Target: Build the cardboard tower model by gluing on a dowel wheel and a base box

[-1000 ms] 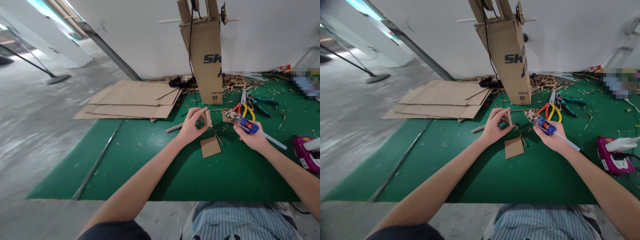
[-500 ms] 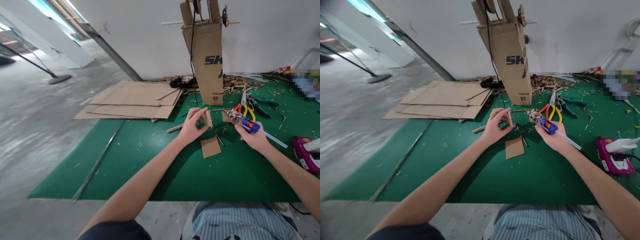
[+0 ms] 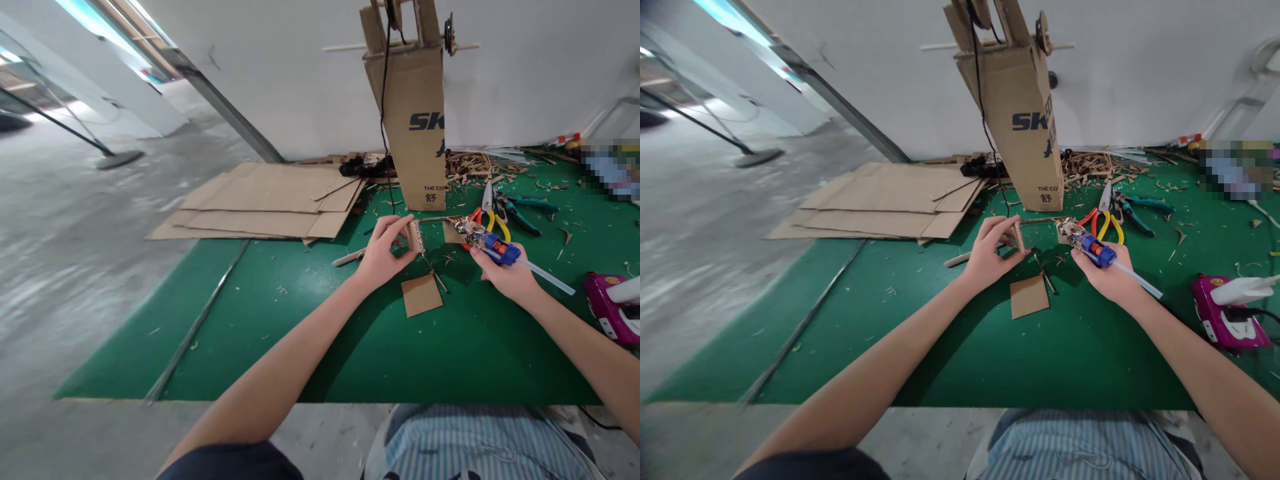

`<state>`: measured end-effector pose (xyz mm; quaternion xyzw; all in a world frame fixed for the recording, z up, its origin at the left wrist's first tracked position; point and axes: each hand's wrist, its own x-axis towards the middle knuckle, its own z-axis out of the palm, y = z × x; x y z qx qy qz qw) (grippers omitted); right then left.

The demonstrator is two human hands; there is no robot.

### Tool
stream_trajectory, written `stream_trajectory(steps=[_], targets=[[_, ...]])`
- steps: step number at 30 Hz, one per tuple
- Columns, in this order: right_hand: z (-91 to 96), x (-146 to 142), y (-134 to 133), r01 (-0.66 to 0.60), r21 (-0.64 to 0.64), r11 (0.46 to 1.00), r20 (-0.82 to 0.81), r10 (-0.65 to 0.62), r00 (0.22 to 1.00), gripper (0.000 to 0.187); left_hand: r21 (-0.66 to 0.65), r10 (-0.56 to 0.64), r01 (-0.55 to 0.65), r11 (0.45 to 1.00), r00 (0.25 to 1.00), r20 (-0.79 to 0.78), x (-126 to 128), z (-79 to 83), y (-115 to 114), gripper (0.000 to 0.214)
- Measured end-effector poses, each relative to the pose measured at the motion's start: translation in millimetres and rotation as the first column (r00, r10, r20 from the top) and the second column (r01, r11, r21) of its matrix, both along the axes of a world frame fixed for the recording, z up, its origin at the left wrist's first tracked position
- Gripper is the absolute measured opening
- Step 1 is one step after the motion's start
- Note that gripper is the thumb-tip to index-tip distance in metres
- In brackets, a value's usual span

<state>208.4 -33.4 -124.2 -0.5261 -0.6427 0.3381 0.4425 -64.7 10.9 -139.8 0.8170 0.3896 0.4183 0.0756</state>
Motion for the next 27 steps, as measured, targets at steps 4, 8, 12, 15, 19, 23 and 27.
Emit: stream_trajectory(steps=[4,8,12,15,19,23,27], targets=[[0.3,-0.4,0.1,0.048,-0.08,0.996,-0.076,-0.054,0.996,0.045,-0.005,0.018,-0.018,1.0,1.0,0.006,-1.6,-0.6,0.9,0.066],[0.2,-0.4,0.4,0.047,-0.074,0.996,-0.108,-0.055,0.993,0.045,0.001,0.028,-0.028,1.0,1.0,0.011,-2.6,-0.6,1.5,0.066],[2.2,-0.9,0.0,0.045,-0.087,0.995,-0.122,-0.055,0.991,0.045,0.014,0.021,-0.021,1.0,1.0,0.004,-2.4,-0.5,1.5,0.066],[4.0,-1.2,-0.5,0.046,-0.091,0.995,-0.109,-0.056,0.992,0.045,0.021,0.023,-0.023,1.0,1.0,0.002,-2.5,-0.7,1.6,0.066],[5.4,-1.4,-0.7,0.061,-0.089,0.994,-0.104,-0.071,0.992,0.046,0.038,0.015,-0.015,0.999,1.0,0.004,-3.0,-0.7,2.1,0.068],[4.1,-0.8,0.4,0.086,-0.083,0.993,-0.089,-0.093,0.992,0.045,0.025,0.021,-0.021,0.999,1.0,0.006,-2.8,0.4,1.3,0.067],[1.9,0.8,1.8,0.096,-0.057,0.994,-0.066,-0.1,0.993,0.045,0.008,0.03,-0.03,1.0,0.999,0.014,-2.4,2.0,-0.1,0.067]])
